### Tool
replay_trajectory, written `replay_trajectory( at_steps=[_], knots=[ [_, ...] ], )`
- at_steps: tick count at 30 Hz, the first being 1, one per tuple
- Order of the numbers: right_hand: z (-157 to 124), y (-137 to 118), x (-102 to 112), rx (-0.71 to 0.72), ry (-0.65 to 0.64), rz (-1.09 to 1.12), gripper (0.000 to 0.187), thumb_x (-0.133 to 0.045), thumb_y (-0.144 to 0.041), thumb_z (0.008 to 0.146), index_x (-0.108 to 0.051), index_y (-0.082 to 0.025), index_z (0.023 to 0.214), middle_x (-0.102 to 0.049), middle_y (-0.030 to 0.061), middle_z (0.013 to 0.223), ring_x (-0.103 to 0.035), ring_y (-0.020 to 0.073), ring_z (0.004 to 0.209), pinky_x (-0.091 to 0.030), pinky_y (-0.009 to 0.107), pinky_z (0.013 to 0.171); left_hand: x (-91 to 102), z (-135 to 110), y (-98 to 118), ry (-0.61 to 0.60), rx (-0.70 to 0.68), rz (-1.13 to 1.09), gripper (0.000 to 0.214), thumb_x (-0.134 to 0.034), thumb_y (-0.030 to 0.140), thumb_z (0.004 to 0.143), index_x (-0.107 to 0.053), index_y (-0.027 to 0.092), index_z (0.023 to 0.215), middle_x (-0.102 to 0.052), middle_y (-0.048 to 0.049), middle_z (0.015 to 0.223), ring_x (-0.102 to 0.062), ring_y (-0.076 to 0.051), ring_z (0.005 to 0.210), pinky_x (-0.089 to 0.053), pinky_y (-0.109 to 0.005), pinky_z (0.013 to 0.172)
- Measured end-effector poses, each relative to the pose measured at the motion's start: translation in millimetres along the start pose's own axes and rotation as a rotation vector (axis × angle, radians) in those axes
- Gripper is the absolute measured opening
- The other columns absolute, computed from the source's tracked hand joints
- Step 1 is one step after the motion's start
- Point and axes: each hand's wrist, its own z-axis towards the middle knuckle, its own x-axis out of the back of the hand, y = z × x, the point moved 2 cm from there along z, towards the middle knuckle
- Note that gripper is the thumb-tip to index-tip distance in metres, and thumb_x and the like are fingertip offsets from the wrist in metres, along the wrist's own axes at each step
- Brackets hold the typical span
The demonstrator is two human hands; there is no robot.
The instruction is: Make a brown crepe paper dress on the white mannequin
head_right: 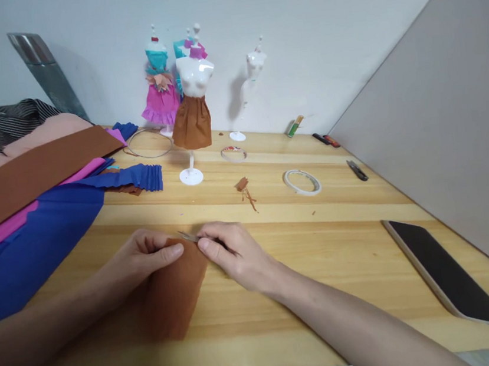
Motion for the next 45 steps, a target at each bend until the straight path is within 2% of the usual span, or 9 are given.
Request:
replay_trajectory(
  at_steps=[6,11,22,31,45],
  knots=[
    [0.9,-1.3,0.4,0.032,-0.008,-0.052,0.035,-0.040,-0.040,0.094,-0.048,-0.018,0.068,-0.043,-0.0019,0.062,-0.040,0.0123,0.060,-0.030,0.027,0.057,0.5,-0.9,1.1,0.028,-0.020,0.048,0.040,-0.055,0.038,0.080,-0.035,0.017,0.051,-0.030,0.0060,0.051,-0.025,-0.006,0.049,-0.016,-0.024,0.047],
    [1.4,-3.2,-1.1,0.029,-0.042,-0.066,0.037,-0.039,-0.042,0.094,-0.048,-0.018,0.066,-0.043,-0.0013,0.062,-0.040,0.0131,0.061,-0.031,0.027,0.057,1.3,1.2,1.5,0.019,-0.058,0.086,0.043,-0.054,0.037,0.080,-0.030,0.018,0.049,-0.024,0.0070,0.050,-0.018,-0.007,0.048,-0.015,-0.025,0.047],
    [2.0,-3.3,-5.1,0.004,-0.061,-0.032,0.040,-0.039,-0.045,0.093,-0.047,-0.018,0.065,-0.040,-0.0016,0.061,-0.038,0.0125,0.059,-0.031,0.026,0.055,-1.6,0.1,6.9,0.008,-0.077,0.153,0.044,-0.052,0.037,0.081,-0.026,0.019,0.051,-0.019,0.0066,0.052,-0.017,-0.008,0.051,-0.013,-0.026,0.049],
    [1.7,-1.0,-8.8,-0.068,-0.067,0.054,0.045,-0.040,-0.053,0.091,-0.044,-0.019,0.062,-0.036,-0.0029,0.060,-0.035,0.0117,0.058,-0.029,0.025,0.053,-1.6,-1.7,7.9,-0.029,-0.071,0.148,0.042,-0.050,0.037,0.083,-0.027,0.019,0.052,-0.021,0.0054,0.055,-0.019,-0.008,0.053,-0.014,-0.027,0.051],
    [3.3,0.7,-12.5,-0.059,-0.051,0.060,0.047,-0.038,-0.055,0.091,-0.036,-0.020,0.061,-0.033,-0.0030,0.061,-0.033,0.0117,0.058,-0.027,0.026,0.053,-1.5,-2.9,7.8,-0.026,-0.074,0.143,0.041,-0.050,0.037,0.083,-0.029,0.019,0.053,-0.023,0.0049,0.056,-0.023,-0.009,0.055,-0.016,-0.027,0.053]
  ],
)
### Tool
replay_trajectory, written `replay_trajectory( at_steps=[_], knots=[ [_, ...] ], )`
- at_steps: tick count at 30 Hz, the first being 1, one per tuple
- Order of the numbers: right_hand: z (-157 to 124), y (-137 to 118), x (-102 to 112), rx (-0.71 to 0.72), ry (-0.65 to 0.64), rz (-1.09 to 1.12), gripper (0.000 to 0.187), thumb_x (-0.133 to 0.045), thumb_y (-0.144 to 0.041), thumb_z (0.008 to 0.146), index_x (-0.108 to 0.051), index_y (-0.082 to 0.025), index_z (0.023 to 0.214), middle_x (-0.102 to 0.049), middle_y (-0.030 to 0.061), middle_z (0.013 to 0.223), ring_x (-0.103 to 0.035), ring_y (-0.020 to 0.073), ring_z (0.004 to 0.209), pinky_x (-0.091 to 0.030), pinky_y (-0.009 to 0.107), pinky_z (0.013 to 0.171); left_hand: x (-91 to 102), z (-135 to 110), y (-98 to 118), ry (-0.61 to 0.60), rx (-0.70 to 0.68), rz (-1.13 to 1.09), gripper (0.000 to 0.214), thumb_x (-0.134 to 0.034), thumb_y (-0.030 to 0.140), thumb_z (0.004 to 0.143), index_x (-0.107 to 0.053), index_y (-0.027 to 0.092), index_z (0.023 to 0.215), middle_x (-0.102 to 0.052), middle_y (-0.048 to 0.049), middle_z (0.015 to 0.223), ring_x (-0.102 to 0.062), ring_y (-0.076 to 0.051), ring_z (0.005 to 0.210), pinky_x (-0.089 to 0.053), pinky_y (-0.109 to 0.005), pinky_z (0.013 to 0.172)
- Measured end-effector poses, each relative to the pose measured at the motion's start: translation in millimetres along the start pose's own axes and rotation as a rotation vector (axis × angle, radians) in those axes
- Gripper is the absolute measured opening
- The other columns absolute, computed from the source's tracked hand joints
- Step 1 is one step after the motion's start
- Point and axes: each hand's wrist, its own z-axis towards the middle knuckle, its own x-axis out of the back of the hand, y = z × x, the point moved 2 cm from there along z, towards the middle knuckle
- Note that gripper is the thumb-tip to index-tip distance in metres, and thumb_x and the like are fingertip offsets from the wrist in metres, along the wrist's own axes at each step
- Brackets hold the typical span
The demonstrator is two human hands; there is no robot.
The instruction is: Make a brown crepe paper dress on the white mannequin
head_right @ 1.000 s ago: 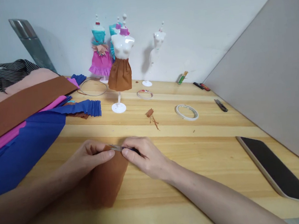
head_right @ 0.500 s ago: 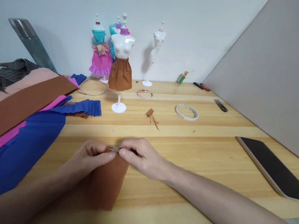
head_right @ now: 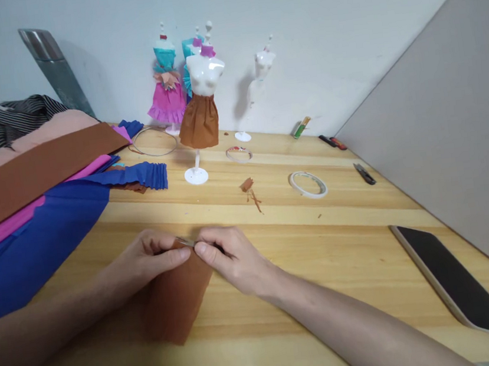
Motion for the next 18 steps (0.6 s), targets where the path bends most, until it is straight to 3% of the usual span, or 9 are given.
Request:
replay_trajectory(
  at_steps=[18],
  knots=[
    [-0.1,-0.2,-1.1,-0.014,0.003,0.038,0.047,-0.040,-0.056,0.090,-0.034,-0.020,0.060,-0.031,-0.0035,0.060,-0.032,0.0112,0.057,-0.026,0.025,0.053,0.4,1.5,-1.5,0.002,-0.005,-0.006,0.041,-0.050,0.037,0.081,-0.029,0.019,0.052,-0.023,0.0052,0.055,-0.022,-0.008,0.054,-0.015,-0.028,0.052]
  ],
)
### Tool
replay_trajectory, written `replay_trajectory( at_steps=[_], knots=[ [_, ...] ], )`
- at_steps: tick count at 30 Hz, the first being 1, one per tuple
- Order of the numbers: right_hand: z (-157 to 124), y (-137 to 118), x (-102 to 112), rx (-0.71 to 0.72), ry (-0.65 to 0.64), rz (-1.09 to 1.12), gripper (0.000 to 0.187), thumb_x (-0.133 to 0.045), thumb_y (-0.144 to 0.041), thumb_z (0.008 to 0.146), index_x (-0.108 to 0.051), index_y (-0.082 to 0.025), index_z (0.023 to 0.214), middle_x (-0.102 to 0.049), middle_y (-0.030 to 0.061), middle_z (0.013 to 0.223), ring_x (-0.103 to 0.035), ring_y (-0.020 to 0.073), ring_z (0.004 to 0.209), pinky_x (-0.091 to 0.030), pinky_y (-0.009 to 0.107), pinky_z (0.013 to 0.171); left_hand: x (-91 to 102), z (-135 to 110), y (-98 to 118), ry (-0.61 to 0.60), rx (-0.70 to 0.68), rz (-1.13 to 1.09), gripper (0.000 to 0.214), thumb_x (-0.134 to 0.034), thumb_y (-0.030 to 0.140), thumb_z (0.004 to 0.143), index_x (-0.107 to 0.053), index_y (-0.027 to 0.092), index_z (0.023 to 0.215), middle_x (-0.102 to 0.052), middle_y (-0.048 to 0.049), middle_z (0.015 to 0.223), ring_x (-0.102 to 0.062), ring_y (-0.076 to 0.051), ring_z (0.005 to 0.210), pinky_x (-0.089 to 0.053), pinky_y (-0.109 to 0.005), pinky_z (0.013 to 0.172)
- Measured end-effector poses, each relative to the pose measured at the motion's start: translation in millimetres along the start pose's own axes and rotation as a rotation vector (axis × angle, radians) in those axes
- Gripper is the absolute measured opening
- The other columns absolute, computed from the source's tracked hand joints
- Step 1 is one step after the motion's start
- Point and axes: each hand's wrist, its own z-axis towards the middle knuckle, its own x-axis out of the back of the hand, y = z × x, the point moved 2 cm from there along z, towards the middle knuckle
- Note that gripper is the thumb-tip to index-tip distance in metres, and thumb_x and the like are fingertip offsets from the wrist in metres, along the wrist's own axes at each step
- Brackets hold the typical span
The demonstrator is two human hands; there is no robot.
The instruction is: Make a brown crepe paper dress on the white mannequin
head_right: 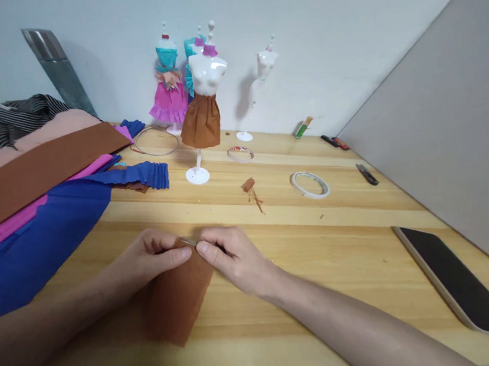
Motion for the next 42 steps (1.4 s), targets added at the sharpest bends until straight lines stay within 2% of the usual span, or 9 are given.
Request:
replay_trajectory(
  at_steps=[7,17,21,25,28,32,37,42],
  knots=[
    [0.4,1.4,-0.9,-0.007,0.007,-0.002,0.047,-0.040,-0.056,0.090,-0.035,-0.020,0.059,-0.031,-0.0035,0.059,-0.031,0.0109,0.057,-0.025,0.025,0.051,-0.1,-0.5,-0.3,0.008,0.006,0.003,0.044,-0.051,0.040,0.080,-0.026,0.019,0.050,-0.021,0.0058,0.053,-0.019,-0.008,0.051,-0.014,-0.027,0.051],
    [0.6,1.0,-2.1,-0.033,0.012,0.001,0.048,-0.040,-0.054,0.090,-0.032,-0.020,0.058,-0.029,-0.0039,0.058,-0.030,0.0105,0.055,-0.024,0.025,0.051,-0.8,-2.3,3.2,-0.014,0.041,-0.043,0.040,-0.052,0.038,0.079,-0.033,0.018,0.051,-0.028,0.0053,0.052,-0.025,-0.008,0.051,-0.016,-0.027,0.051],
    [0.6,2.8,-0.2,-0.046,0.013,0.063,0.047,-0.043,-0.054,0.089,-0.037,-0.020,0.057,-0.031,-0.0038,0.058,-0.031,0.0106,0.055,-0.024,0.026,0.051,-0.6,-2.6,2.4,-0.004,0.064,-0.073,0.039,-0.054,0.038,0.078,-0.036,0.018,0.051,-0.032,0.0049,0.052,-0.027,-0.008,0.050,-0.016,-0.026,0.050],
    [0.5,4.1,6.1,-0.022,0.085,0.143,0.037,-0.048,-0.049,0.088,-0.055,-0.016,0.074,-0.040,-0.0022,0.062,-0.034,0.0113,0.056,-0.025,0.026,0.051,0.3,-1.6,0.8,0.023,0.064,-0.113,0.040,-0.055,0.038,0.078,-0.035,0.018,0.050,-0.031,0.0054,0.050,-0.026,-0.007,0.049,-0.016,-0.026,0.049],
    [-0.1,2.4,10.9,-0.004,0.128,0.202,0.025,-0.052,-0.042,0.086,-0.054,-0.017,0.086,-0.040,-0.0032,0.064,-0.033,0.0108,0.056,-0.026,0.025,0.051,0.5,-1.0,0.5,0.026,0.052,-0.115,0.041,-0.056,0.038,0.078,-0.035,0.017,0.049,-0.030,0.0059,0.049,-0.025,-0.007,0.048,-0.016,-0.025,0.049],
    [-0.9,-1.2,12.8,0.031,0.073,0.170,0.017,-0.052,-0.034,0.084,-0.048,-0.018,0.081,-0.040,-0.0029,0.067,-0.036,0.0116,0.060,-0.030,0.025,0.053,0.3,-0.8,-1.1,0.034,0.066,-0.110,0.040,-0.057,0.040,0.077,-0.038,0.017,0.049,-0.033,0.0055,0.050,-0.027,-0.007,0.049,-0.017,-0.025,0.049],
    [-0.7,-5.4,12.5,0.076,0.049,0.039,0.013,-0.051,-0.029,0.083,-0.048,-0.018,0.079,-0.044,-0.0021,0.065,-0.038,0.0118,0.059,-0.032,0.025,0.053,0.1,-0.1,-1.9,0.020,0.071,-0.128,0.038,-0.056,0.040,0.077,-0.041,0.016,0.052,-0.036,0.0047,0.052,-0.030,-0.008,0.050,-0.019,-0.025,0.050],
    [1.8,-9.2,11.5,0.085,0.060,-0.024,0.008,-0.052,-0.025,0.079,-0.048,-0.018,0.076,-0.046,-0.0021,0.063,-0.040,0.0116,0.057,-0.033,0.025,0.053,1.0,0.8,-0.1,0.031,0.010,-0.052,0.041,-0.054,0.038,0.078,-0.031,0.019,0.050,-0.023,0.0065,0.052,-0.021,-0.007,0.050,-0.013,-0.027,0.050]
  ],
)
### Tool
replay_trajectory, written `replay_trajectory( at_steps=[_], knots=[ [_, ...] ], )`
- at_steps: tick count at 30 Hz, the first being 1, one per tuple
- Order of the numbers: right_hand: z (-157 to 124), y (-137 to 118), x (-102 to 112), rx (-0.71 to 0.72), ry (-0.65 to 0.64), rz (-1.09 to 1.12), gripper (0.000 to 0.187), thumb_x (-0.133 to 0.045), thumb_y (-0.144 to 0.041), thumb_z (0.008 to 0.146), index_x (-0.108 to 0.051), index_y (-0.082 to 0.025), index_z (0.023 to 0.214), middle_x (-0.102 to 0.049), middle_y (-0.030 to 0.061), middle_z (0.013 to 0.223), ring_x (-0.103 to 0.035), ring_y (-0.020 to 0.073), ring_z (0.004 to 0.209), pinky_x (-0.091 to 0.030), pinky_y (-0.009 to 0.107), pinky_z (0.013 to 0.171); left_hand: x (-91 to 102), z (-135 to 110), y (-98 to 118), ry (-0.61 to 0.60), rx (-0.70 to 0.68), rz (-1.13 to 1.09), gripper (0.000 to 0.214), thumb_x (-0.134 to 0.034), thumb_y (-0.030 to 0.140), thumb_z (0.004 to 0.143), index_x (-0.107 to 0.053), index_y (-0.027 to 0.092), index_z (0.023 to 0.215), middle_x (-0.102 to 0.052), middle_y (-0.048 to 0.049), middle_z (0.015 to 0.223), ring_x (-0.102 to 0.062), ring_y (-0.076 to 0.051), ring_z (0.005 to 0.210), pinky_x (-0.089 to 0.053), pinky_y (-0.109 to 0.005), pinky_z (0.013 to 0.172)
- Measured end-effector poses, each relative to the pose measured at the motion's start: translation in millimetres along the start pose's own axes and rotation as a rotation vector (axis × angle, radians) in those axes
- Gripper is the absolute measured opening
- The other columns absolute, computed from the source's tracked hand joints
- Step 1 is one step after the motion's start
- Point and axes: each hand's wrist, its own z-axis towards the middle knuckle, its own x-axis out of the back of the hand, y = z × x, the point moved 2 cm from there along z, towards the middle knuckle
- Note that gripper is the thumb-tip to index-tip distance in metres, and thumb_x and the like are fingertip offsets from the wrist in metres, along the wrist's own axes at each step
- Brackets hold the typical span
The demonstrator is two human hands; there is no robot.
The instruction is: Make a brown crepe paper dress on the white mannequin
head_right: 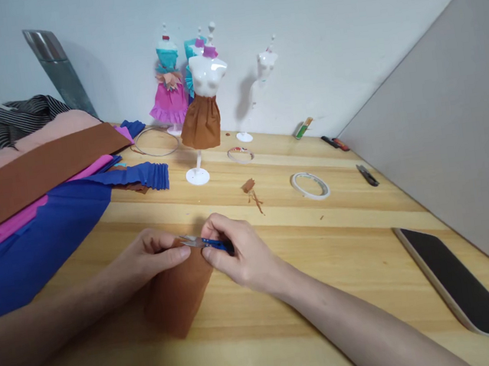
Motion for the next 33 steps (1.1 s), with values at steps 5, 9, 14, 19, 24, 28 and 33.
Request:
replay_trajectory(
  at_steps=[5,9,14,19,24,28,33],
  knots=[
    [1.5,0.0,-2.6,0.010,-0.014,0.003,0.007,-0.052,-0.023,0.077,-0.048,-0.018,0.075,-0.047,-0.0026,0.062,-0.041,0.0112,0.056,-0.034,0.024,0.052,-0.3,1.7,-1.8,0.003,-0.024,0.073,0.041,-0.052,0.036,0.078,-0.026,0.019,0.050,-0.019,0.0064,0.052,-0.018,-0.007,0.051,-0.011,-0.028,0.051],
    [1.0,1.1,-4.4,0.002,-0.026,0.027,0.008,-0.052,-0.025,0.078,-0.048,-0.018,0.076,-0.047,-0.0025,0.062,-0.041,0.0113,0.055,-0.033,0.024,0.051,-1.0,1.8,-3.4,0.011,-0.009,0.098,0.040,-0.052,0.038,0.078,-0.028,0.019,0.051,-0.021,0.0061,0.053,-0.020,-0.007,0.052,-0.012,-0.028,0.051],
    [0.3,2.2,-4.6,-0.010,-0.032,0.061,0.012,-0.052,-0.028,0.081,-0.048,-0.018,0.077,-0.045,-0.0026,0.062,-0.039,0.0114,0.056,-0.032,0.025,0.052,-1.6,0.8,-3.8,0.012,-0.002,0.095,0.043,-0.052,0.040,0.079,-0.028,0.019,0.051,-0.021,0.0057,0.054,-0.020,-0.008,0.053,-0.012,-0.029,0.052],
    [0.1,2.8,-4.8,-0.017,-0.037,0.089,0.018,-0.052,-0.034,0.084,-0.048,-0.018,0.077,-0.043,-0.0029,0.063,-0.038,0.0113,0.057,-0.031,0.025,0.052,-0.8,0.9,-4.8,0.001,-0.012,0.090,0.042,-0.052,0.038,0.081,-0.028,0.019,0.052,-0.021,0.0055,0.055,-0.020,-0.008,0.054,-0.012,-0.029,0.052],
    [0.3,4.2,-6.6,-0.033,-0.030,0.096,0.022,-0.051,-0.037,0.086,-0.048,-0.018,0.076,-0.041,-0.0034,0.062,-0.036,0.0110,0.057,-0.029,0.025,0.052,-0.5,-0.5,-4.2,0.004,-0.016,0.091,0.043,-0.052,0.037,0.082,-0.028,0.019,0.051,-0.020,0.0057,0.055,-0.019,-0.008,0.053,-0.012,-0.029,0.052],
    [0.8,5.0,-7.6,-0.051,-0.026,0.107,0.025,-0.051,-0.040,0.087,-0.049,-0.018,0.075,-0.039,-0.0038,0.061,-0.034,0.0107,0.056,-0.028,0.025,0.051,-0.6,-1.2,-4.6,-0.008,-0.017,0.095,0.042,-0.051,0.037,0.083,-0.030,0.018,0.052,-0.020,0.0056,0.056,-0.019,-0.008,0.054,-0.012,-0.029,0.052],
    [0.7,4.5,-8.1,-0.062,-0.011,0.114,0.029,-0.052,-0.045,0.086,-0.048,-0.018,0.074,-0.040,-0.0038,0.061,-0.035,0.0106,0.057,-0.028,0.024,0.052,-0.4,-0.8,-4.4,-0.003,-0.013,0.113,0.041,-0.051,0.038,0.083,-0.032,0.018,0.052,-0.021,0.0053,0.056,-0.020,-0.008,0.055,-0.013,-0.029,0.052]
  ],
)
